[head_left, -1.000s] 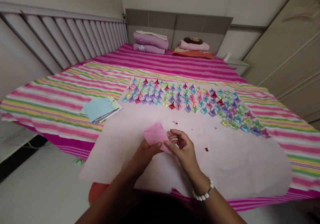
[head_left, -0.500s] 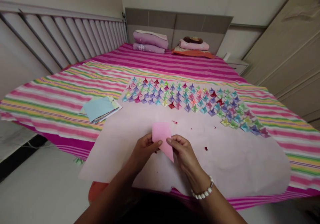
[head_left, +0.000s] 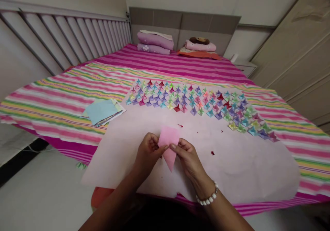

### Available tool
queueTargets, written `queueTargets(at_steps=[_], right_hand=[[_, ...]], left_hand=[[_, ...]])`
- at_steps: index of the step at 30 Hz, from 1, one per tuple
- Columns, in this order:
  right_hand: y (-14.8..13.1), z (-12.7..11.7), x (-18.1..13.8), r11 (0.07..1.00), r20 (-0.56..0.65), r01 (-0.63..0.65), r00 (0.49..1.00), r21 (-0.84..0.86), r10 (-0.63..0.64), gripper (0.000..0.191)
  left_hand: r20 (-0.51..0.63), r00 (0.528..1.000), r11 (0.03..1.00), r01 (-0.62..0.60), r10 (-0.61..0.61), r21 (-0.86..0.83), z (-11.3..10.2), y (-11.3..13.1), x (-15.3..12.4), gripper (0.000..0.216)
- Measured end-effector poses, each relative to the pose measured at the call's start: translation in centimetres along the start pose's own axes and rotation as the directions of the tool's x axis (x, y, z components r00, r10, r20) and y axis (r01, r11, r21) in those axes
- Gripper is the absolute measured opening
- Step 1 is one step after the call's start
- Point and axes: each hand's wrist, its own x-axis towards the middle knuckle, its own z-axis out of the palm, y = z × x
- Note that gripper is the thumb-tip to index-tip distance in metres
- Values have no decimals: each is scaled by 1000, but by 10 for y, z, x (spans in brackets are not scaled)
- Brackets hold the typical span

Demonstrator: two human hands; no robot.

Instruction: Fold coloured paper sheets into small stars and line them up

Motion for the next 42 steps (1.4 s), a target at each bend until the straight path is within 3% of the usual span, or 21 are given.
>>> queueTargets(at_steps=[3,7,14,18,21,26,32,35,39,42], right_hand=[[0,0,0,1000,2,30,1000,4,-30,19],[2,-2,0,997,23,75,997,-29,-74,19],[4,-3,2,988,8,108,994,-115,-107,21],[4,-3,6,989,-72,140,987,-56,-144,43],[2,-1,6,997,-92,82,993,14,-80,61],[-2,1,4,999,-36,-13,999,-31,12,27],[-7,-5,9,991,-156,91,982,-95,-105,28],[-10,-6,9,997,-77,82,994,-9,-83,29],[-10,-2,3,998,57,55,997,38,-57,31],[-9,0,-2,999,99,33,994,21,-35,24]], left_hand=[[36,999,1000,-6,5,9,0,-1,-2,31],[61,996,998,68,-67,-13,1,0,-2,45],[17,999,999,-31,30,40,2,0,0,16],[58,989,990,131,-134,55,-1,0,0,20],[100,976,981,188,-191,46,-1,0,-1,22],[148,962,973,223,-231,63,2,1,-1,26],[127,964,972,226,-232,64,-1,-3,1,29],[171,943,950,303,-286,-82,-4,-5,2,31],[337,890,886,396,-307,-240,-4,-6,2,31],[330,893,875,401,-307,-271,-3,-7,1,30]])
